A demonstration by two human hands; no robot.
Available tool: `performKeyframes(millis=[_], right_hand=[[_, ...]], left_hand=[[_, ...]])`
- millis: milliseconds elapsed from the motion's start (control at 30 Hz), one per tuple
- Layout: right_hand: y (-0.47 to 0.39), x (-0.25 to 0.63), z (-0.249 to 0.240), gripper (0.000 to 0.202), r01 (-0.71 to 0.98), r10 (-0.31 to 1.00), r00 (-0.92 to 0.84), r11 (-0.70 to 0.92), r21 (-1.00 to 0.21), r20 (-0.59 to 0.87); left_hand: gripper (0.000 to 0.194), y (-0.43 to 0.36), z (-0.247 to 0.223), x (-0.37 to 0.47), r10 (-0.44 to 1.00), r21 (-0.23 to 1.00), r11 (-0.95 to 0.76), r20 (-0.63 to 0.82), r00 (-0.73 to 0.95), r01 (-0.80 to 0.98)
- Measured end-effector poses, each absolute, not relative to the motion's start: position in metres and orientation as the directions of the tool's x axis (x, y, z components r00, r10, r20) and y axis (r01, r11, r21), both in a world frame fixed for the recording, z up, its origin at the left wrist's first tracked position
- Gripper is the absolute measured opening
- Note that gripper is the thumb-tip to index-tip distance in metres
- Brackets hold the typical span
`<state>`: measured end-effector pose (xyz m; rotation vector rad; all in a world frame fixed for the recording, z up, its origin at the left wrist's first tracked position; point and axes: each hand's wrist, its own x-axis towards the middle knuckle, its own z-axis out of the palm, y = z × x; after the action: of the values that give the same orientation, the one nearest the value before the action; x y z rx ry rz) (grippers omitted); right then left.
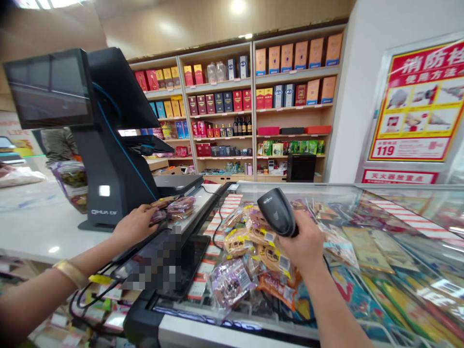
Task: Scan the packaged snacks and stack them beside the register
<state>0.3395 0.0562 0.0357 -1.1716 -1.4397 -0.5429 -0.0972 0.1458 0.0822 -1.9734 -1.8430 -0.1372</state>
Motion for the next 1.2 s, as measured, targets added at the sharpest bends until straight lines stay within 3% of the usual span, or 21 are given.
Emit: performKeyframes(millis=[200, 333, 733, 967, 1200], right_hand=[[0.058, 0.336, 0.033, 0.009, 0.898, 0.363, 0.084, 0.376, -0.229, 0.928], [0.059, 0.336, 0.033, 0.008, 0.899, 0.385, 0.060, 0.380, -0.217, 0.921], [0.058, 0.335, 0.038, 0.014, 0.871, 0.476, 0.038, 0.415, -0.263, 0.879], [0.045, 0.324, 0.048, 0.021, 0.686, 0.553, -0.240, 0.678, -0.264, 0.798], [0.036, 0.311, 0.054, 0.019, 0.615, 0.603, -0.334, 0.722, -0.317, 0.725]], left_hand=[[0.037, 0.148, 0.079, -0.112, 0.938, -0.203, -0.039, 0.330, 0.106, 0.978], [0.041, 0.155, 0.074, -0.135, 0.927, -0.152, -0.161, 0.316, 0.202, 0.975], [0.048, 0.134, 0.084, -0.162, 0.808, -0.131, -0.290, 0.497, 0.317, 0.948], [0.047, 0.108, 0.111, -0.104, 0.526, -0.278, -0.566, 0.603, 0.600, 0.776], [0.053, 0.109, 0.114, -0.029, 0.319, -0.370, -0.691, 0.615, 0.721, 0.621]])
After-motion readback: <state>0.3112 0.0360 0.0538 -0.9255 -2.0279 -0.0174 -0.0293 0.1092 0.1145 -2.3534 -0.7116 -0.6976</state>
